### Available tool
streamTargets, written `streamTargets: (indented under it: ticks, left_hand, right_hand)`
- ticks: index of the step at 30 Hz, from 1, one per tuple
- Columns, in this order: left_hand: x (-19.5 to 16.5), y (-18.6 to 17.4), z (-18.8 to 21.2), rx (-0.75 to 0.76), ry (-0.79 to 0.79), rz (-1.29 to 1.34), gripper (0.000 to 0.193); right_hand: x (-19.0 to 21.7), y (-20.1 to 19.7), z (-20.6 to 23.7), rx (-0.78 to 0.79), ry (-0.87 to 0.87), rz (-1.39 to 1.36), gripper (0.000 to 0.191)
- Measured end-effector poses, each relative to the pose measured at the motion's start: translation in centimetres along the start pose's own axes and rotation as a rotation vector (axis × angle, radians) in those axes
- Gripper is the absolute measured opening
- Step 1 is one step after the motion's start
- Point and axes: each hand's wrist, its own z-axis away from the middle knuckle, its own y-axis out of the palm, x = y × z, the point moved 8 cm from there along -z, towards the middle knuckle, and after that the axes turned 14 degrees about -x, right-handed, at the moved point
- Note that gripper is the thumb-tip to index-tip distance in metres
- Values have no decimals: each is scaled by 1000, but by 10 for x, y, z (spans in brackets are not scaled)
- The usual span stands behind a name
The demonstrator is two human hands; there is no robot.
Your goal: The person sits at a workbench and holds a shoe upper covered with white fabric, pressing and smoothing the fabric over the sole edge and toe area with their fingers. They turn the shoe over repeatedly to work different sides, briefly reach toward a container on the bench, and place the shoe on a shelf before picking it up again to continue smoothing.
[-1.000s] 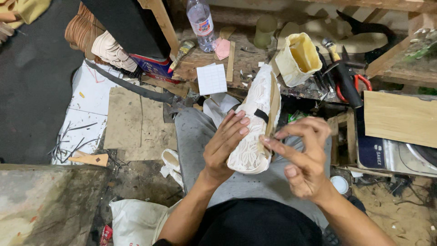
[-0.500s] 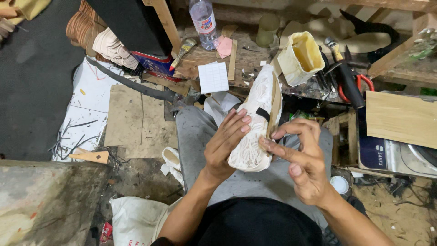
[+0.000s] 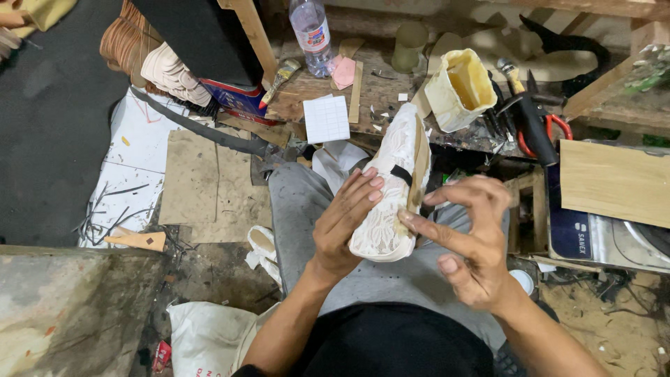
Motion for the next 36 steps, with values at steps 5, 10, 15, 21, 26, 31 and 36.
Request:
streamTargets:
  ticks: [5, 10, 15, 21, 26, 31, 36]
  left_hand:
    - [-1, 0, 0, 7, 12, -14, 45]
    - [-3, 2, -2, 11, 5, -7, 46]
    - [-4, 2, -4, 29, -34, 21, 50]
    - [-4, 4, -7, 41, -46, 46, 58]
    - [-3, 5, -6, 55, -68, 54, 58]
    - [-1, 6, -6, 59, -105, 72, 59]
    - [0, 6, -4, 86, -163, 74, 60]
  right_hand:
    - [-6, 3, 2, 22, 107, -133, 57]
    - [-8, 7, 4, 57, 169, -242, 57]
    - [-5, 1, -1, 11, 49, -147, 53]
    - [-4, -2, -6, 14, 11, -94, 54]
    - [-8, 5, -5, 78, 139, -253, 61]
    - [-3, 2, -9, 62, 31, -154, 58]
    - [0, -2, -11, 34, -83, 2, 50]
